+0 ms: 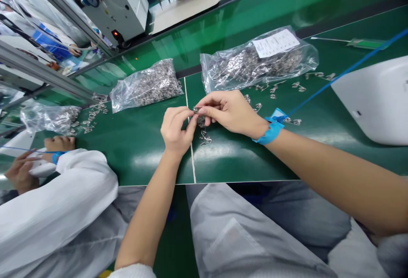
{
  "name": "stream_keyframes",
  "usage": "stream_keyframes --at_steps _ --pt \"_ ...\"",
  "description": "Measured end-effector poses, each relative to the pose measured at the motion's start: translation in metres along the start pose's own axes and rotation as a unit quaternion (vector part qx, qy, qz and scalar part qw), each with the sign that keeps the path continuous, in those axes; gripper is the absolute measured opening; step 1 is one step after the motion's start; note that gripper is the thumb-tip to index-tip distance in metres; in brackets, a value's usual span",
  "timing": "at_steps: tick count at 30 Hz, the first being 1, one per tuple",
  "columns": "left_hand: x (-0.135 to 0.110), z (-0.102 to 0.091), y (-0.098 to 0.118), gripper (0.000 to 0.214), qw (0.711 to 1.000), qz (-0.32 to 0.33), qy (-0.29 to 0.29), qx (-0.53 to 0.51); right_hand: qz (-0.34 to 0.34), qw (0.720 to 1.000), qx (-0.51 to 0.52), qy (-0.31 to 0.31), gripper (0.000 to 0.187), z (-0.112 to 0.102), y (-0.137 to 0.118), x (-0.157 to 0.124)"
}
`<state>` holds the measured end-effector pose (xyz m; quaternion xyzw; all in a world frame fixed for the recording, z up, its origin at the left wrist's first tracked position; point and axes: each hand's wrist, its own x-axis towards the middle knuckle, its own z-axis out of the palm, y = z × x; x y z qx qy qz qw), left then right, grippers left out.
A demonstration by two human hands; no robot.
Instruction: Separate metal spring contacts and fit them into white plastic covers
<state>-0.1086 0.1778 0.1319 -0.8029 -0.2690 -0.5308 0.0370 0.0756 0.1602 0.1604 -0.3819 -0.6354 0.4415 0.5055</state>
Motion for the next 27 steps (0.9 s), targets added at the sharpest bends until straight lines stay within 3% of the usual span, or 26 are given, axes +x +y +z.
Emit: stream_keyframes --at_steps 4,9,14,20,27 --pt "0.0005 0.0004 0.0010 0.015 0.998 -0.032 0.008 -0.060 0.013 1.000 0.020 0.011 0.006 -0.0017 0.0000 0.0014" --pt "-0.0017 0.0037 -0.0003 0.004 0.970 -0.153 0.022 -0.187 0.021 0.999 0.025 -0.019 0.007 -0.0036 -0.0004 0.0030" --pt "-0.0034 0.0051 -0.0034 0.004 0.941 -0.222 0.027 -0.253 -0.038 0.994 -0.102 -0.014 0.013 -0.0067 -0.0059 0.0014" --pt "-0.0037 0.0055 -0.0037 0.010 0.949 -0.217 0.017 -0.227 -0.139 0.958 -0.253 -0.004 0.017 -0.0094 -0.0051 -0.0006" --pt "-0.0036 0.0077 -0.0050 0.007 0.964 -0.167 0.031 -0.205 -0.163 0.946 -0.281 -0.010 0.017 -0.0029 0.0014 -0.0019"
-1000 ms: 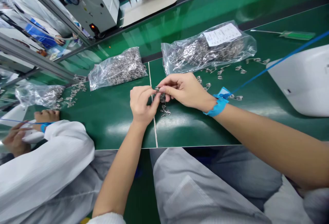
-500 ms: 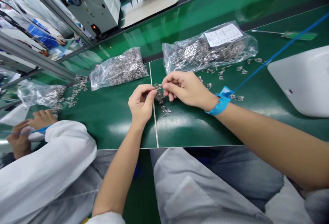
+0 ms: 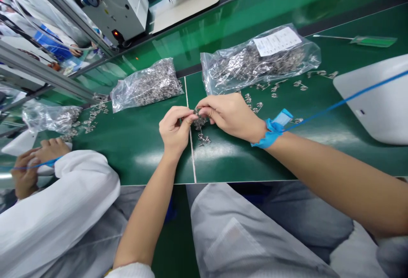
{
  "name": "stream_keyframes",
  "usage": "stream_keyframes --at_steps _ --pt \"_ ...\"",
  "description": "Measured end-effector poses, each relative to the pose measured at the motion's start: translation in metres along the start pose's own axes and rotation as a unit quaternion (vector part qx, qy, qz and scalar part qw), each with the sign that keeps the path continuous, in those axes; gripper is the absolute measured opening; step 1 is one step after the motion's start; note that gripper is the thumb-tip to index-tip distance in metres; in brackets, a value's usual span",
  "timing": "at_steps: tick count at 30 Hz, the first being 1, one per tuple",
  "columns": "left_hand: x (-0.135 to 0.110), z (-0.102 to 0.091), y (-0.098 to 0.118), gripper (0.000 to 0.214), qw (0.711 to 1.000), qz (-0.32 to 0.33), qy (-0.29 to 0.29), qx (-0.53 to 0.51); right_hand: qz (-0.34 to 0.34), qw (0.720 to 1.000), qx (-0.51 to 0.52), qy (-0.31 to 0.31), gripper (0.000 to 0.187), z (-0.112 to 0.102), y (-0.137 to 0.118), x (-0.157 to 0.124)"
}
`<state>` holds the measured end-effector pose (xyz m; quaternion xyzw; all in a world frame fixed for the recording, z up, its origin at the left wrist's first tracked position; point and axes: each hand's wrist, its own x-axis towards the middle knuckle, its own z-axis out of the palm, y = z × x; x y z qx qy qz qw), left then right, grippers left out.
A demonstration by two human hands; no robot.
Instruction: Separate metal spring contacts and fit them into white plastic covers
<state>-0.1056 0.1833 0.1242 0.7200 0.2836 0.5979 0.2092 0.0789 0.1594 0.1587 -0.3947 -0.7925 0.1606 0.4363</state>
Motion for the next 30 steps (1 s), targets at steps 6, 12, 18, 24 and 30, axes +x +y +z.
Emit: stream_keyframes --at_steps 6,12,18,24,30 --pt "0.000 0.001 0.000 0.011 0.999 0.009 0.017 -0.032 0.073 0.994 0.083 0.004 0.004 0.000 -0.005 0.000" --pt "-0.001 0.000 0.003 0.008 1.000 0.013 -0.004 0.026 -0.015 1.000 0.007 0.018 0.013 -0.003 -0.002 0.002" --pt "0.000 0.000 0.009 0.005 0.995 0.031 -0.048 0.077 0.037 0.997 0.048 0.038 0.012 -0.005 -0.004 0.002" --pt "0.001 0.000 0.011 0.006 0.996 -0.010 -0.049 0.068 0.049 0.996 0.065 0.032 0.010 -0.008 -0.005 0.003" --pt "0.000 0.000 0.009 0.018 0.992 -0.119 -0.031 0.004 -0.035 0.997 -0.065 0.018 0.017 -0.006 0.000 0.000"
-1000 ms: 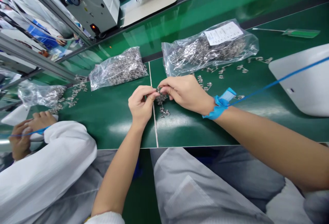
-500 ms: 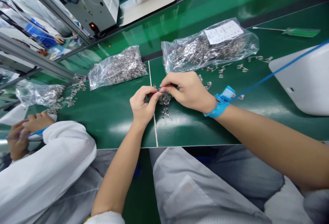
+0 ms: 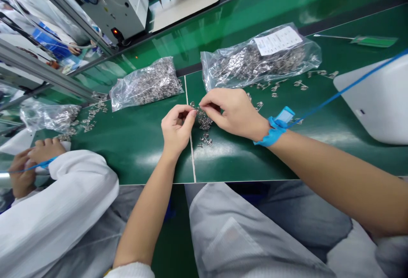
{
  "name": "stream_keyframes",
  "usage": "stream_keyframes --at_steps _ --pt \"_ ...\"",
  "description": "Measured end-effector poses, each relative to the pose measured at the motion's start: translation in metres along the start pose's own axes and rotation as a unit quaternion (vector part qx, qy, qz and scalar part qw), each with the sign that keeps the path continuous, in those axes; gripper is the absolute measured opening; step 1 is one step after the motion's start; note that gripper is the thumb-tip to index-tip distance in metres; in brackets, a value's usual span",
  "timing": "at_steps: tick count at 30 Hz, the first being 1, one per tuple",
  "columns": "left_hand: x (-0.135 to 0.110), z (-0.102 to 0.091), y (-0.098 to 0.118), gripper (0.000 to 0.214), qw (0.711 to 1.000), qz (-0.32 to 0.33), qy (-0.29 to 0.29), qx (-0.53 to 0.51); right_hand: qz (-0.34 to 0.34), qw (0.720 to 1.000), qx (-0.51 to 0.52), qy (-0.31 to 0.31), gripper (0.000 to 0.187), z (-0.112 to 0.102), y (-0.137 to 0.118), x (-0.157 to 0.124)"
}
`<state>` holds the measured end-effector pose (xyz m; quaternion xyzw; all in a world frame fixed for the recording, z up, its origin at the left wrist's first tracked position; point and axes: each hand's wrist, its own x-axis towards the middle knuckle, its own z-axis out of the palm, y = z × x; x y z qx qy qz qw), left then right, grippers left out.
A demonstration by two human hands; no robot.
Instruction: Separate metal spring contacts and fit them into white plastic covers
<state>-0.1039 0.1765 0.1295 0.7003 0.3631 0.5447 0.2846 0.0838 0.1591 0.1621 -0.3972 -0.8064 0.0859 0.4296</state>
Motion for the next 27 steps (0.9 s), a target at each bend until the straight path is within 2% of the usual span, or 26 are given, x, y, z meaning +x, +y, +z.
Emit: stream_keyframes --at_steps 5,8,13,17,21,27 --pt "0.0034 -0.0001 -0.0077 0.027 0.988 -0.098 -0.010 -0.116 -0.036 0.998 -0.054 -0.004 0.024 0.0023 0.0025 -0.0031" --pt "0.0045 0.0000 -0.0101 0.025 0.987 -0.102 -0.012 -0.120 -0.037 0.997 -0.071 -0.006 0.025 0.0017 0.0031 -0.0035" --pt "0.0045 -0.0013 -0.0043 0.015 1.000 -0.010 -0.013 -0.020 -0.038 0.995 -0.090 -0.021 0.022 0.0015 0.0055 -0.0041" --pt "0.0033 -0.0023 -0.0015 0.013 0.995 0.075 -0.005 0.071 -0.036 0.994 -0.089 -0.052 0.023 0.0024 0.0054 -0.0048" --pt "0.0009 -0.0015 -0.0048 0.013 0.990 0.078 0.018 0.116 -0.039 0.990 -0.115 -0.076 0.025 0.0031 0.0023 -0.0054" --pt "-0.0004 0.0006 -0.0054 0.015 0.954 0.184 0.010 0.236 -0.033 0.988 -0.135 -0.067 0.024 0.0025 0.0009 -0.0052"
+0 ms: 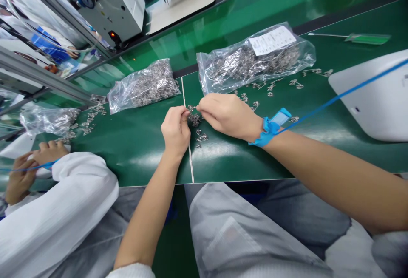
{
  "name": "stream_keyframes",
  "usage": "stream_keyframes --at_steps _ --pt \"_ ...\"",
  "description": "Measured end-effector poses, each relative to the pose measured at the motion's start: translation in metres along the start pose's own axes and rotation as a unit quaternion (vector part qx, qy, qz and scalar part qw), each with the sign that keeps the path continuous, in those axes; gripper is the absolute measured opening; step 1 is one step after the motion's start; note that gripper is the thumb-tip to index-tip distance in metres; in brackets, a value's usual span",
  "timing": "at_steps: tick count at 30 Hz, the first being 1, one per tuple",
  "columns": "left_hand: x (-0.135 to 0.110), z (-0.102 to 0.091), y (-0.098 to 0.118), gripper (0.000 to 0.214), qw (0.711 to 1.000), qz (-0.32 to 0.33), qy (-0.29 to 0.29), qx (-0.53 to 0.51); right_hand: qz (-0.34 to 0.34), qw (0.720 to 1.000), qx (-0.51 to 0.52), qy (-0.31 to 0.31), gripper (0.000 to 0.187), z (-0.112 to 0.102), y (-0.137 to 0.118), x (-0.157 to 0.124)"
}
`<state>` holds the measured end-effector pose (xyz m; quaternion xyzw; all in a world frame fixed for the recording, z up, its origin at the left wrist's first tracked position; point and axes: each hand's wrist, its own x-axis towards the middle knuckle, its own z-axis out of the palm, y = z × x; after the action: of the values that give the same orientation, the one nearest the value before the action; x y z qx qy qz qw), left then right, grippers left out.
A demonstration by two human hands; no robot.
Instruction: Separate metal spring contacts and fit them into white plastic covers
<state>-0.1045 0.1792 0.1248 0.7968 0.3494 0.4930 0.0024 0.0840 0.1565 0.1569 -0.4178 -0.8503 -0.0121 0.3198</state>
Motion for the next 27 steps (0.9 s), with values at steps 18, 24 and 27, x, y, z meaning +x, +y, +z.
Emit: stream_keyframes --at_steps 18,24,27 --pt "0.0011 -0.0021 0.0037 0.016 0.980 -0.153 -0.025 -0.126 0.038 0.993 0.110 0.038 0.018 0.0045 0.0012 0.0022" --pt "0.0010 -0.0006 0.0060 0.017 0.993 -0.078 -0.044 -0.079 0.039 0.997 0.071 -0.003 0.024 0.0073 -0.0030 0.0008" --pt "0.0012 0.0002 0.0067 0.016 0.994 -0.066 -0.044 -0.071 0.056 0.996 0.074 -0.002 0.022 0.0079 -0.0028 0.0006"
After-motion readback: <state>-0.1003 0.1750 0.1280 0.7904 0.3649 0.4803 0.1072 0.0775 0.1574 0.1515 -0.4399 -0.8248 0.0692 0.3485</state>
